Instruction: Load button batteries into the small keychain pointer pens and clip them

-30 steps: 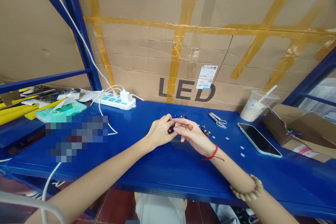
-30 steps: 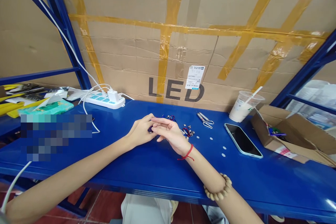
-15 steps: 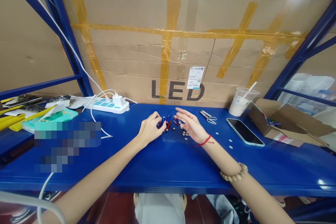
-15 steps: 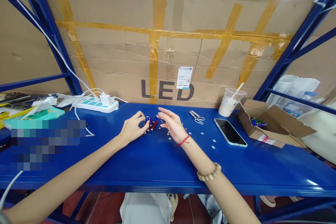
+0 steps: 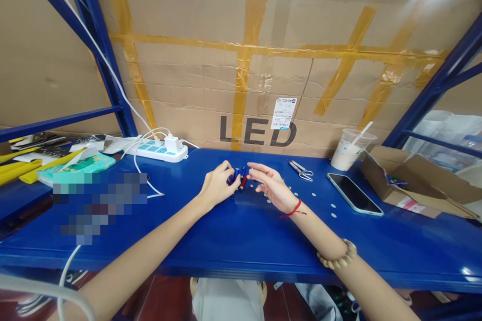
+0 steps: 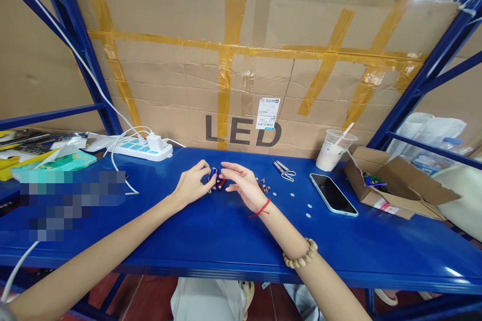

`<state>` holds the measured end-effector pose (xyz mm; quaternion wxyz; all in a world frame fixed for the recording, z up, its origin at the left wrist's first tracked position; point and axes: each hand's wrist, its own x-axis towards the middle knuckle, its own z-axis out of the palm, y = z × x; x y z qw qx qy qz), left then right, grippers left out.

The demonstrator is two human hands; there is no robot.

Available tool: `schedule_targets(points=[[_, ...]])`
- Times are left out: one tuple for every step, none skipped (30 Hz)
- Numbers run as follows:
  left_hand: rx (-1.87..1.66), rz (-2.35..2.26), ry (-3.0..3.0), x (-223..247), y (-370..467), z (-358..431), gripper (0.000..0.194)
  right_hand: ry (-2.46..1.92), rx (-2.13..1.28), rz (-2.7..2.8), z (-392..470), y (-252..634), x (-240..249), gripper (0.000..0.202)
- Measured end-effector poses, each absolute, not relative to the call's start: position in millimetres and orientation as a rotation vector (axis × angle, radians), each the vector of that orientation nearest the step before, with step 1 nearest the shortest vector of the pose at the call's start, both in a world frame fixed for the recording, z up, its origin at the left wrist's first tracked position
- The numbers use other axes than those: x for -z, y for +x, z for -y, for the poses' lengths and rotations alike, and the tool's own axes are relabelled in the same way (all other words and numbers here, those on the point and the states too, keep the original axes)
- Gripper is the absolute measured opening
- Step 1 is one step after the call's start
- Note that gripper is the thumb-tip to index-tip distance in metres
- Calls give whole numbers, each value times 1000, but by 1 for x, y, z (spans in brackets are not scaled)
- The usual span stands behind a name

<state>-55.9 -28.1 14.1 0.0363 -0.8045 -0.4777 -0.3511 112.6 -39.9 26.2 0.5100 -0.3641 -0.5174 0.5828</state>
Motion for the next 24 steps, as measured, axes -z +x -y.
schedule_targets(points=[[1076,1467,-2477,-14,-56,28,28,-875,-1410,1248,41,112,-27,34],[1073,1466,-2483,-14,-56,28,28,-871,-1418,1254,41,112,-27,34],[1070,1462,-2487,-14,-56,28,28,-868,-1424,1262,42,112,-28,34],[1067,1457,-2490,-14,-56,28,27,-864,-1429,1270,43,112,-28,35],[1066,1451,-2492,-14,-56,28,27,-861,-1432,1279,44,112,-29,35],[1065,1445,-2495,-13,-57,27,27,-860,-1432,1287,45,111,-29,36],[1065,1440,-2498,-13,-57,27,28,-864,-1431,1296,46,111,-30,36],[1062,1435,-2507,-12,-57,26,29,-870,-1430,1308,47,110,-30,37],[1057,1430,-2517,-12,-58,26,30,-879,-1428,1323,48,110,-31,38],[1051,1425,-2529,-11,-58,25,31,-888,-1427,1339,49,109,-31,39],[1045,1420,-2540,-11,-59,25,32,-895,-1428,1355,50,108,-32,40],[1038,1416,-2551,-10,-59,24,32,-900,-1431,1367,51,108,-33,41],[1032,1413,-2560,-10,-59,24,32,-903,-1438,1375,52,107,-33,42],[1026,1412,-2565,-9,-60,24,31,-904,-1448,1378,54,106,-34,42],[1021,1412,-2567,-9,-60,23,29,-904,-1460,1376,55,106,-35,42],[1015,1413,-2567,-9,-60,23,28,-903,-1472,1374,56,105,-36,42],[1009,1413,-2566,-8,-60,23,26,-901,-1484,1373,57,105,-36,42],[1004,1411,-2566,-8,-60,23,25,-897,-1493,1375,58,104,-37,42],[1001,1410,-2567,-8,-60,23,25,-892,-1499,1380,59,104,-37,42],[1000,1409,-2567,-8,-60,23,25,-885,-1503,1388,60,103,-38,41],[1003,1408,-2568,-8,-60,23,25,-877,-1505,1398,60,103,-38,41],[1006,1409,-2567,-9,-59,23,25,-869,-1507,1409,60,102,-37,41],[1011,1414,-2566,-9,-59,23,25,-862,-1508,1419,60,102,-37,41],[1014,1421,-2565,-9,-59,23,24,-852,-1510,1427,59,102,-36,41]])
